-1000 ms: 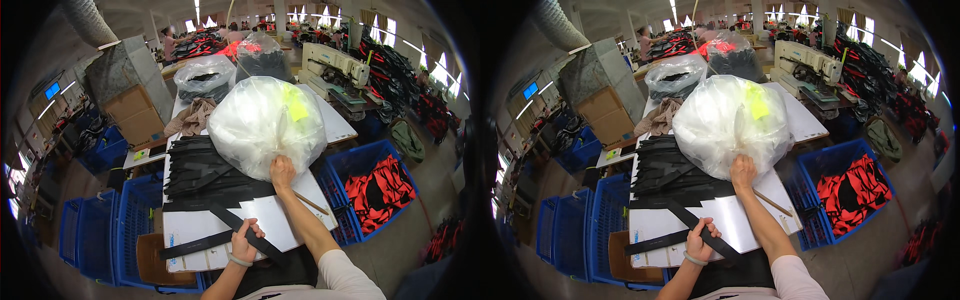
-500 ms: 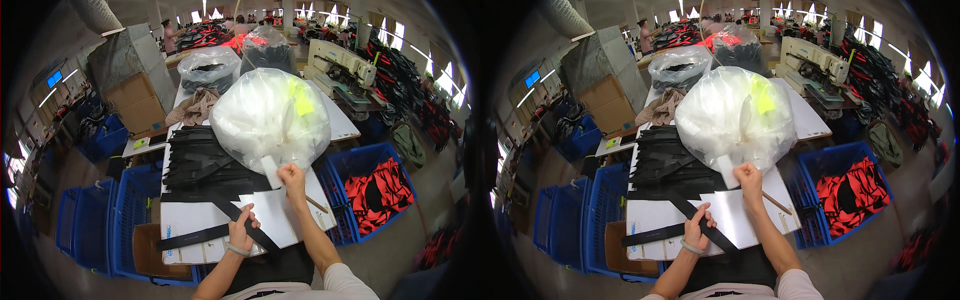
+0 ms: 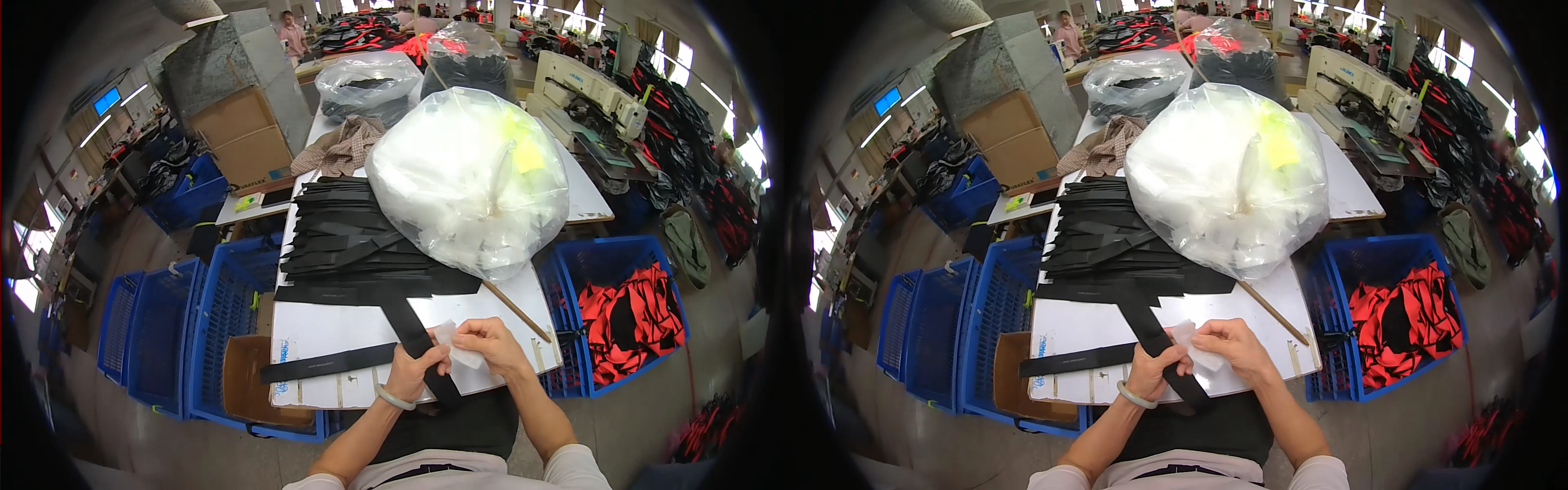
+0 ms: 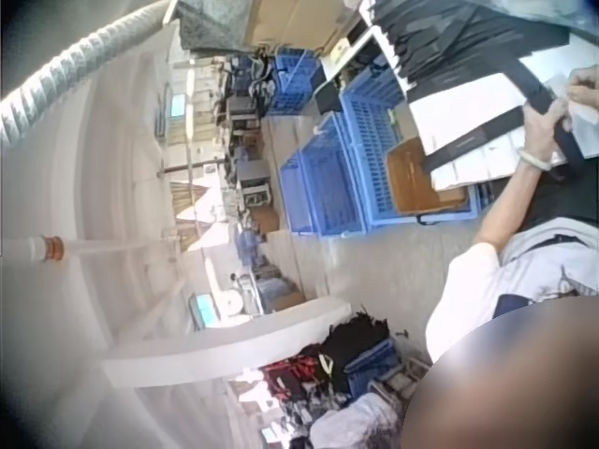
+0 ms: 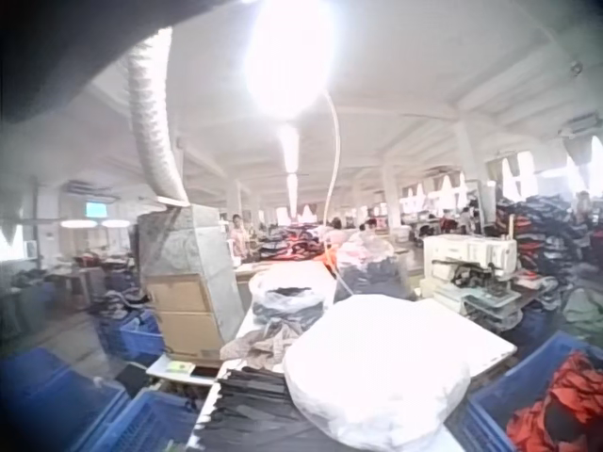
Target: Applying small white labels or adhesive pieces to the ends of black nylon straps at a manufacturing workbench.
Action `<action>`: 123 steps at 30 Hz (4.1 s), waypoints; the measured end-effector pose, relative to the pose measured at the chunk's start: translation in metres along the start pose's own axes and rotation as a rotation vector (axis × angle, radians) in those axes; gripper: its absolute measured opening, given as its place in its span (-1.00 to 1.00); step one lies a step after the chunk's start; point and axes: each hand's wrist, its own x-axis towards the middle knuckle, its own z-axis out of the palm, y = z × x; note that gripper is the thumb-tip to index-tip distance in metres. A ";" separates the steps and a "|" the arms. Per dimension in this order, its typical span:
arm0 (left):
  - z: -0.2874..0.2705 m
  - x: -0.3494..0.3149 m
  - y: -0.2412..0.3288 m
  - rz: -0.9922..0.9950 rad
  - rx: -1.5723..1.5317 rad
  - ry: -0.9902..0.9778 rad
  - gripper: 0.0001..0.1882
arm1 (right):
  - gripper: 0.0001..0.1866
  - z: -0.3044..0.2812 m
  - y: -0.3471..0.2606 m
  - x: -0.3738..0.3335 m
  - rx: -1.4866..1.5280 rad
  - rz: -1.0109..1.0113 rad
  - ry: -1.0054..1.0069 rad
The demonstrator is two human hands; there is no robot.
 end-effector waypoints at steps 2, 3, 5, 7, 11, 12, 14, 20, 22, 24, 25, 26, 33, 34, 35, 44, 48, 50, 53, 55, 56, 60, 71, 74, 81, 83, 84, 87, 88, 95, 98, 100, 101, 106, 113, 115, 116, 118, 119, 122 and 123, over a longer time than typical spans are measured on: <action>-0.005 -0.005 0.005 -0.045 -0.038 -0.041 -0.67 | -0.92 -0.007 0.001 -0.005 -0.028 0.010 0.005; -0.006 -0.005 0.008 -0.102 -0.007 -0.094 -0.65 | -0.92 -0.010 0.001 -0.007 -0.007 0.021 -0.034; -0.002 -0.007 0.012 -0.139 0.044 -0.139 -0.67 | -0.92 -0.010 0.002 -0.010 0.017 0.041 -0.068; 0.000 -0.007 0.011 -0.084 0.101 -0.079 -0.72 | -0.88 -0.004 0.001 -0.009 -0.069 0.009 -0.062; 0.004 -0.004 0.012 0.059 0.138 0.106 -0.84 | -0.60 0.019 -0.016 -0.016 -0.483 -0.194 -0.028; 0.004 -0.003 0.011 0.086 0.115 0.131 -0.85 | -0.55 0.020 -0.016 -0.017 -0.812 -0.343 -0.003; 0.005 -0.004 0.009 0.122 0.082 0.153 -0.87 | -0.63 0.032 -0.012 -0.018 -0.959 -0.383 0.149; 0.006 -0.005 0.003 0.092 0.029 0.148 -0.85 | -0.77 0.033 0.004 -0.015 -0.773 -0.425 0.192; 0.011 -0.008 0.006 0.078 -0.060 0.179 -0.83 | -0.80 0.042 0.006 -0.013 -0.739 -0.502 0.210; 0.012 -0.009 0.008 0.091 -0.019 0.206 -0.78 | -0.82 0.042 0.008 -0.017 -0.717 -0.477 0.227; 0.010 -0.010 0.009 0.131 -0.058 0.162 -0.76 | -0.83 0.041 0.009 -0.019 -0.696 -0.461 0.242; 0.008 -0.011 0.010 0.171 -0.097 0.117 -0.74 | -0.83 0.041 0.008 -0.025 -0.696 -0.456 0.235; 0.002 -0.006 0.013 0.391 -0.122 0.051 -0.73 | -0.86 0.050 0.031 -0.055 0.077 0.065 0.159; 0.004 -0.005 0.012 0.456 -0.115 0.029 -0.72 | -0.86 0.048 0.035 -0.055 0.075 0.069 0.162; 0.007 -0.007 0.012 0.453 -0.119 0.031 -0.72 | -0.86 0.047 0.039 -0.054 0.126 0.017 0.206; 0.001 -0.008 0.007 0.365 -0.289 -0.028 -0.65 | -0.76 0.051 0.052 -0.054 0.543 -0.071 0.088; 0.001 -0.010 0.002 0.403 -0.151 -0.006 -0.65 | -0.62 0.056 0.068 -0.054 0.502 -0.042 0.116; 0.001 -0.013 -0.002 0.414 -0.164 -0.015 -0.66 | -0.54 0.059 0.078 -0.053 0.627 -0.054 0.092; 0.001 -0.016 -0.005 0.270 -0.254 -0.088 -0.69 | -0.54 0.064 0.083 -0.053 0.813 -0.052 0.023; 0.007 -0.015 -0.001 0.341 -0.250 -0.078 -0.69 | -0.55 0.060 0.086 -0.051 0.842 -0.060 -0.050; 0.009 -0.014 0.002 0.408 -0.245 -0.068 -0.70 | -0.56 0.058 0.087 -0.050 0.874 -0.069 -0.121; 0.002 -0.014 0.013 0.340 -0.208 -0.028 -0.60 | -0.53 0.061 0.080 -0.050 0.766 -0.015 -0.130; 0.016 -0.009 0.018 0.317 -0.208 0.043 -0.59 | -0.70 0.055 0.062 -0.049 0.723 -0.030 -0.140; -0.009 0.007 0.035 0.167 -0.456 0.337 -0.47 | -0.82 0.047 0.023 -0.058 0.172 -0.133 0.094; -0.014 0.009 0.043 -0.110 -0.758 0.360 -0.46 | -0.81 0.048 -0.010 -0.049 -0.904 -0.395 0.127; -0.010 0.007 0.040 -0.135 -0.774 0.357 -0.46 | -0.81 0.049 -0.012 -0.043 -1.007 -0.410 0.106; -0.010 0.006 0.039 -0.143 -0.765 0.356 -0.47 | -0.80 0.049 -0.012 -0.040 -1.110 -0.431 0.070; -0.008 0.004 0.036 -0.155 -0.734 0.375 -0.48 | -0.76 0.051 -0.011 -0.036 -1.160 -0.484 0.081; -0.007 0.004 0.035 -0.158 -0.712 0.393 -0.48 | -0.76 0.053 -0.009 -0.035 -1.158 -0.482 0.081; 0.002 0.000 0.022 -0.038 -0.592 0.326 -0.50 | -0.72 0.068 0.010 -0.034 -1.242 -0.543 0.290; -0.007 0.000 0.025 -0.018 -0.655 0.321 -0.51 | -0.75 0.069 0.004 -0.037 -1.177 -0.528 0.284; -0.012 0.001 0.030 -0.014 -0.734 0.342 -0.51 | -0.77 0.063 -0.001 -0.048 -1.135 -0.483 0.265; -0.013 0.002 0.033 -0.007 -0.736 0.347 -0.51 | -0.78 0.059 -0.001 -0.053 -1.137 -0.479 0.245; -0.008 0.002 0.032 -0.065 -0.799 0.355 -0.51 | -0.83 0.057 0.005 -0.047 -1.098 -0.658 0.170; -0.011 0.000 0.025 -0.120 -0.813 0.309 -0.51 | -0.87 0.058 0.010 -0.041 -0.754 -0.365 0.227; -0.013 0.001 0.030 -0.114 -0.817 0.333 -0.51 | -0.86 0.051 0.007 -0.048 -0.759 -0.378 0.203; -0.012 0.001 0.032 -0.108 -0.818 0.354 -0.51 | -0.86 0.051 0.009 -0.048 -0.761 -0.375 0.203; -0.009 0.002 0.032 -0.132 -0.835 0.325 -0.50 | -0.83 0.053 0.015 -0.047 -0.724 -0.377 0.187; -0.009 0.002 0.032 -0.136 -0.850 0.311 -0.51 | -0.83 0.054 0.013 -0.048 -0.726 -0.377 0.193; -0.011 0.001 0.034 -0.131 -0.862 0.296 -0.52 | -0.80 0.059 0.006 -0.046 -0.842 -0.401 0.186; -0.011 0.001 0.035 -0.133 -0.862 0.289 -0.53 | -0.78 0.058 0.008 -0.046 -0.916 -0.511 0.180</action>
